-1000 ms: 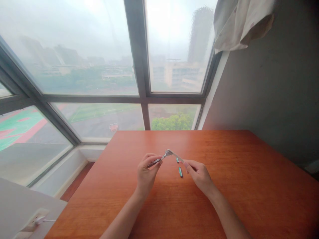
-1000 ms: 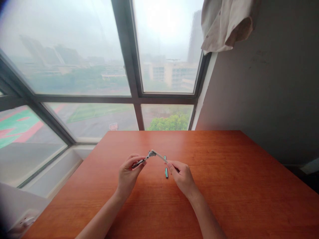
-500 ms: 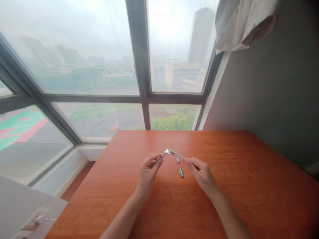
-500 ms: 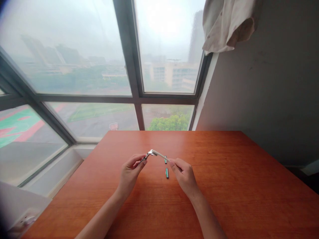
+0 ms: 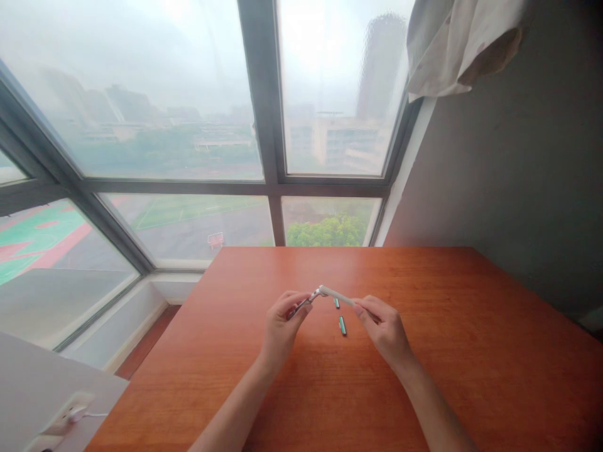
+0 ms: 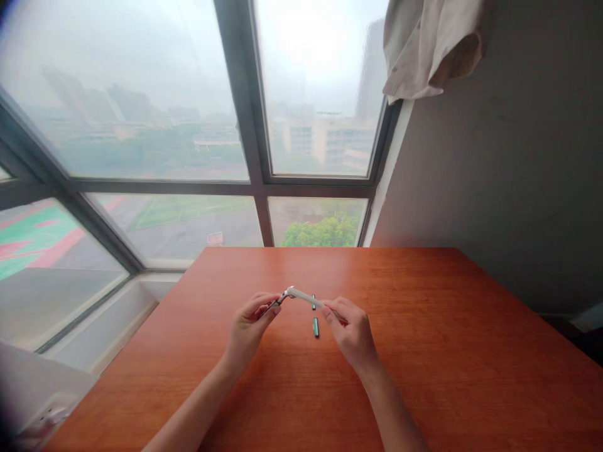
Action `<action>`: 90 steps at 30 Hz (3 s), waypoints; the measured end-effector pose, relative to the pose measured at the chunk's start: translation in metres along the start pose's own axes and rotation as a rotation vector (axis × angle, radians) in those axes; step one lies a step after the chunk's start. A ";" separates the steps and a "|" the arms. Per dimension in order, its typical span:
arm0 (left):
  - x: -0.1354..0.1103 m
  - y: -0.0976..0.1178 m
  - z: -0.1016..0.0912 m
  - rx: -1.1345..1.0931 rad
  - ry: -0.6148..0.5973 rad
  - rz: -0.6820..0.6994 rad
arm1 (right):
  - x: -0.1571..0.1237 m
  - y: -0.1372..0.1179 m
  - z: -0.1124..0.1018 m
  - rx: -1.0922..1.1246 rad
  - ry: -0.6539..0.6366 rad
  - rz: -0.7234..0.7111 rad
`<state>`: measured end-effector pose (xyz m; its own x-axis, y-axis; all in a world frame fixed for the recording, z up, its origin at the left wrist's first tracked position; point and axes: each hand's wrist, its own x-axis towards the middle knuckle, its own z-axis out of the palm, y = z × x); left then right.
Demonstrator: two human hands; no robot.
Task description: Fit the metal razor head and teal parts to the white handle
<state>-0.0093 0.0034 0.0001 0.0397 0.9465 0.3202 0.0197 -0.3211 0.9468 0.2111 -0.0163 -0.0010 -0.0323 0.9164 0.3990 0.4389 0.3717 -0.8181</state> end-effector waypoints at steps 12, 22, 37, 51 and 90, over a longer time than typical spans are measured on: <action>0.001 -0.001 0.001 -0.092 -0.032 -0.125 | 0.003 0.002 0.002 0.057 -0.021 -0.001; 0.002 -0.002 0.004 -0.192 -0.016 -0.368 | 0.003 0.009 0.003 -0.046 0.012 0.008; 0.002 -0.001 0.004 -0.276 -0.005 -0.453 | 0.004 0.013 0.005 -0.081 0.023 -0.007; 0.003 -0.003 0.003 -0.260 -0.008 -0.424 | 0.003 0.009 0.005 -0.069 -0.002 0.001; 0.003 -0.001 -0.001 -0.195 0.003 -0.308 | 0.005 0.016 -0.008 -0.076 0.111 0.194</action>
<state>-0.0103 0.0067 -0.0001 0.0587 0.9981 0.0186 -0.1602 -0.0090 0.9870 0.2253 -0.0070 -0.0089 0.1561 0.9461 0.2836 0.4940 0.1739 -0.8519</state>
